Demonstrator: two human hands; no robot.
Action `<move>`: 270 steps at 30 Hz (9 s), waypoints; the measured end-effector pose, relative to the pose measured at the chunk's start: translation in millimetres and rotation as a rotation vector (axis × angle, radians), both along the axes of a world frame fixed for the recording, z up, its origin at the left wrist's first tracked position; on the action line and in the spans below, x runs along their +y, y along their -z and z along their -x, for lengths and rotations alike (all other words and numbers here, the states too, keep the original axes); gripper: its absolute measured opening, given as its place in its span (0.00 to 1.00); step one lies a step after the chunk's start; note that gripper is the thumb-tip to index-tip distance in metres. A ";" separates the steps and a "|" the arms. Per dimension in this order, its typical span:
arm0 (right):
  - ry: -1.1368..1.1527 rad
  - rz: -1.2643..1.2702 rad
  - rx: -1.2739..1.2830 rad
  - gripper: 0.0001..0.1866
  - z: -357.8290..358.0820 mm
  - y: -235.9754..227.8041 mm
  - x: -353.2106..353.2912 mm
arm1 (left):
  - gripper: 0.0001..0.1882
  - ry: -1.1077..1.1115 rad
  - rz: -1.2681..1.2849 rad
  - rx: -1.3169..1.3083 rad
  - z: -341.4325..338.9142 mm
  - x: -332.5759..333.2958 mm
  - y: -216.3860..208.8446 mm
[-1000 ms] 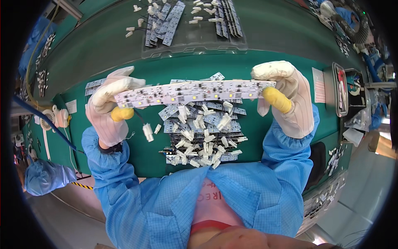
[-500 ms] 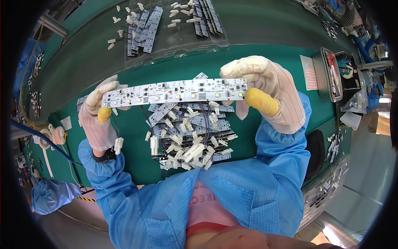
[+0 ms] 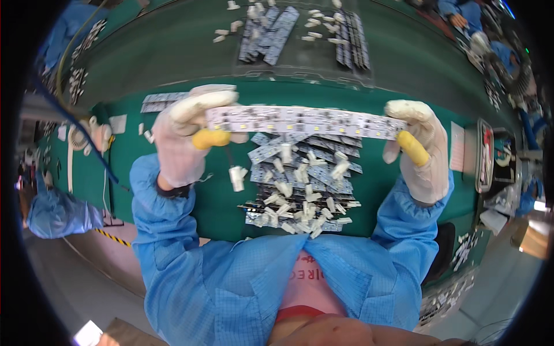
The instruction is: Manually inspecting and organizing electronic circuit boards at a production station.
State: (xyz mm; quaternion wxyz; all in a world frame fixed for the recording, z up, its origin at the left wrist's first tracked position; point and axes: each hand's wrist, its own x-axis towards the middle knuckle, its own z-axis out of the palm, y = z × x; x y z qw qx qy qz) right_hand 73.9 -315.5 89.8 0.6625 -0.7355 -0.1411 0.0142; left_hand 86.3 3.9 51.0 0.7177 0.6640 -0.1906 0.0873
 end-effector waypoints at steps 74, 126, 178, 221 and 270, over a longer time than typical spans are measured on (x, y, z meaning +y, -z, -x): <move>-0.142 -0.166 -0.113 0.27 5.8 3.6 -4.4 | 0.31 -0.115 -0.231 0.047 -20.2 12.5 12.1; 1.100 1.546 0.221 0.18 26.6 35.8 -380.5 | 0.22 -0.048 -0.319 0.101 -21.9 -2.1 31.2; 0.215 0.782 -0.175 0.16 -80.2 84.6 -85.4 | 0.18 0.124 -0.186 0.443 -89.2 -32.1 106.5; 1.281 1.086 -0.020 0.16 61.1 83.2 -426.9 | 0.21 -0.038 0.015 0.323 0.3 -4.9 9.7; -0.208 -0.116 0.261 0.49 -20.0 12.0 5.4 | 0.20 0.237 -0.110 0.341 -4.7 -5.5 -0.3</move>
